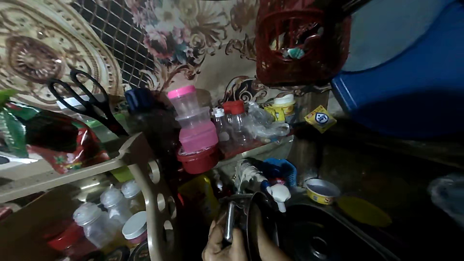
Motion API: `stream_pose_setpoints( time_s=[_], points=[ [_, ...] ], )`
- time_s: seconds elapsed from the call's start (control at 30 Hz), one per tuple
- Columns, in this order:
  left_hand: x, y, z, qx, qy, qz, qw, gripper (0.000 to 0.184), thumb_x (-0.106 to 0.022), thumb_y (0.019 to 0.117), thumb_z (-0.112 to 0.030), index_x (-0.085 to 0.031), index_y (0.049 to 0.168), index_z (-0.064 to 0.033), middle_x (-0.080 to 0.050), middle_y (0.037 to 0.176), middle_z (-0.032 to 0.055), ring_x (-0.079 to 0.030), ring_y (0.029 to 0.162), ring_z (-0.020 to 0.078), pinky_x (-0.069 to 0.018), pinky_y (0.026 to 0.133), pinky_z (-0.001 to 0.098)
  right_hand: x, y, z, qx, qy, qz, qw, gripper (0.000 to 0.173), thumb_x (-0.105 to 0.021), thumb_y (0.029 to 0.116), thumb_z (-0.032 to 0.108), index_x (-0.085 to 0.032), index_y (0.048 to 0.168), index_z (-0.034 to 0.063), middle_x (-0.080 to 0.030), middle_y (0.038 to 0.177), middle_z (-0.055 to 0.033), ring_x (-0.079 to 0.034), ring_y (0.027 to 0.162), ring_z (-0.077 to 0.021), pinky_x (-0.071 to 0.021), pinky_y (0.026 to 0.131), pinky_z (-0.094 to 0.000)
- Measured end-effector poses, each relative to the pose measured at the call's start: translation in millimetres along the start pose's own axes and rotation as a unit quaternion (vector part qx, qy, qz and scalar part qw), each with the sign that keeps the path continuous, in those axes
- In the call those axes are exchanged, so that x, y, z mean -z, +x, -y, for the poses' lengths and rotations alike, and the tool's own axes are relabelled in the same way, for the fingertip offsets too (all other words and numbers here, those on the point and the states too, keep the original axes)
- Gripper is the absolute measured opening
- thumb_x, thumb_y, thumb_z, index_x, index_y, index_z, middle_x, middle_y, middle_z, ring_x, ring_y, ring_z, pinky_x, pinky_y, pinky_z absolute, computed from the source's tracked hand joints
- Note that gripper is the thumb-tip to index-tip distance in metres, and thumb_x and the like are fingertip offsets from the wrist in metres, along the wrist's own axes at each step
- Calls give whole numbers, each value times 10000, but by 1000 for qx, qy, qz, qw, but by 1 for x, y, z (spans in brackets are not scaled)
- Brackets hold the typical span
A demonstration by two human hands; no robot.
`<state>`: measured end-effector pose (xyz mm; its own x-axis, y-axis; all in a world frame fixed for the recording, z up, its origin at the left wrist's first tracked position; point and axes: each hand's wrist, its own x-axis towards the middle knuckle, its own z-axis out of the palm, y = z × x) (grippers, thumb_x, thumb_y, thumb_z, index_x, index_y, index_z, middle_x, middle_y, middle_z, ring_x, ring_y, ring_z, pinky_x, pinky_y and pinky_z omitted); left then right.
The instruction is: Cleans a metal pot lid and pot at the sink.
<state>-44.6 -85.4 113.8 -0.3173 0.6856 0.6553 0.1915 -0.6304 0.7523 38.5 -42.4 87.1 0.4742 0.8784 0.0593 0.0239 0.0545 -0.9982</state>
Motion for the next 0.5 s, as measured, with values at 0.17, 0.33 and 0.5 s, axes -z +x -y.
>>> stream_pose_setpoints(
  time_s=[0.17, 0.33, 0.5],
  points=[
    [5, 7, 17, -74, -26, 24, 997, 101, -671, 790, -30, -680, 690, -14, -753, 817, 32, -718, 861, 61, -563, 953, 269, 18, -30, -15, -51, -292, 241, 924, 420, -601, 989, 57, -533, 1374, -98, -566, 1371, -297, -542, 1296, -378, -418, 1115, -492],
    [-2, -3, 14, -13, -43, 9, 999, 129, -649, 772, 6, -646, 646, -22, -718, 733, 7, -685, 746, 25, -579, 843, 224, 7, -22, 17, 34, -23, 73, 996, 327, -530, 1049, 120, -581, 1335, -32, -661, 1253, -147, -614, 1165, -153, -478, 1041, -301],
    [2, -4, 11, -64, -11, 44, 997, 93, -675, 766, -40, -678, 673, -31, -766, 845, 41, -730, 905, 91, -530, 1027, 319, 43, 2, -26, 168, -386, 139, 896, 451, -533, 1028, 150, -534, 1431, -53, -541, 1467, -255, -492, 1398, -379, -348, 1191, -494]
  ],
)
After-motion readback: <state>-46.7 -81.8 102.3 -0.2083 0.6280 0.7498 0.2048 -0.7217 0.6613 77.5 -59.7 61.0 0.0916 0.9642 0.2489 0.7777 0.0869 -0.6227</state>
